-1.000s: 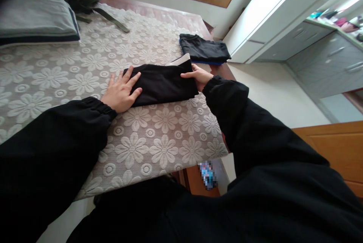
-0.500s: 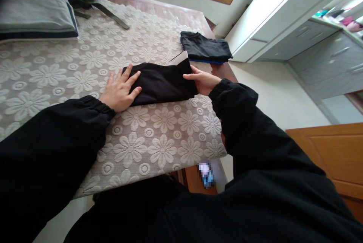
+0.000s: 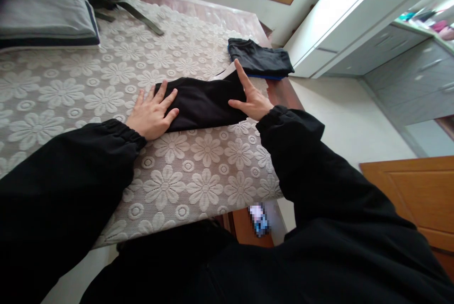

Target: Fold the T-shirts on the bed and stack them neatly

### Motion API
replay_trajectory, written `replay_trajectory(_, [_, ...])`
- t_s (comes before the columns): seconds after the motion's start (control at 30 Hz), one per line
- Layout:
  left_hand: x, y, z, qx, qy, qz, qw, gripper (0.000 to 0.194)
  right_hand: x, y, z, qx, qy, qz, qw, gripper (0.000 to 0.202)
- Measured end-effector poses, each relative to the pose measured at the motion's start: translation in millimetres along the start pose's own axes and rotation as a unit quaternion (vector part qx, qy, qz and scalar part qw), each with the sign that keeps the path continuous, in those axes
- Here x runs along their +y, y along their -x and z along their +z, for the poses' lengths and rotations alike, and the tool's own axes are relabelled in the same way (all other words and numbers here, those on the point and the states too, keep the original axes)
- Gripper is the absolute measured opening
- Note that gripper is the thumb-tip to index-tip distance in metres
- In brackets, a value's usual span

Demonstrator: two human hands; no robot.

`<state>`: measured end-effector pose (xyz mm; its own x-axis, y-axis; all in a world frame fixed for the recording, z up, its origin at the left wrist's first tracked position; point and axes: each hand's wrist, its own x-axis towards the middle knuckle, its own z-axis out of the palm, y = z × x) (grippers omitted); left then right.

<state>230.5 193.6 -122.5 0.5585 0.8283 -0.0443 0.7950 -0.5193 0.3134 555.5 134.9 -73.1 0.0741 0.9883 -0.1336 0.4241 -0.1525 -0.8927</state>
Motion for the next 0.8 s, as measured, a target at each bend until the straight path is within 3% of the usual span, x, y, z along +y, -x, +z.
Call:
replay_trajectory(0.1, [0,0,0.4,-0.003,0.005,-0.002,1.000,0.073,-6,2,-4,-0.007,0.022,-0.029,0.999,0.094])
replay_trajectory(0.23, [-2,0,2.8,0.013,0.014,0.004,1.000,0.072,-3,-1,0,-0.029,-0.025,0.035,0.999,0.063])
replay_trajectory(0.37, [-4,0,2.4,0.026,0.034,0.005,0.999,0.072,3,-7,3,-0.031,-0.103,0.120,0.987,0.068])
replay_trajectory(0.43, [-4,0,1.2,0.032,0.049,-0.007,0.998,0.074,-7,-12,-5,-0.035,-0.107,0.110,0.988,0.071])
replay_trajectory(0.5, [-4,0,0.8,0.041,0.058,-0.018,0.997,0.075,-30,-19,-21,-0.031,-0.082,0.072,0.994,0.072])
replay_trajectory(0.6, [-4,1,2.9,0.052,0.031,-0.014,0.998,0.076,-82,-37,-52,-0.002,-0.002,0.013,1.000,0.065])
replay_trajectory(0.7, [-5,3,6.3,0.053,-0.020,0.004,0.998,0.074,-137,-60,-79,0.025,0.077,-0.044,0.996,0.060])
replay_trajectory(0.8, [-7,4,9.0,0.053,-0.047,0.017,0.997,0.068,-173,-85,-102,0.060,0.122,-0.083,0.987,0.065])
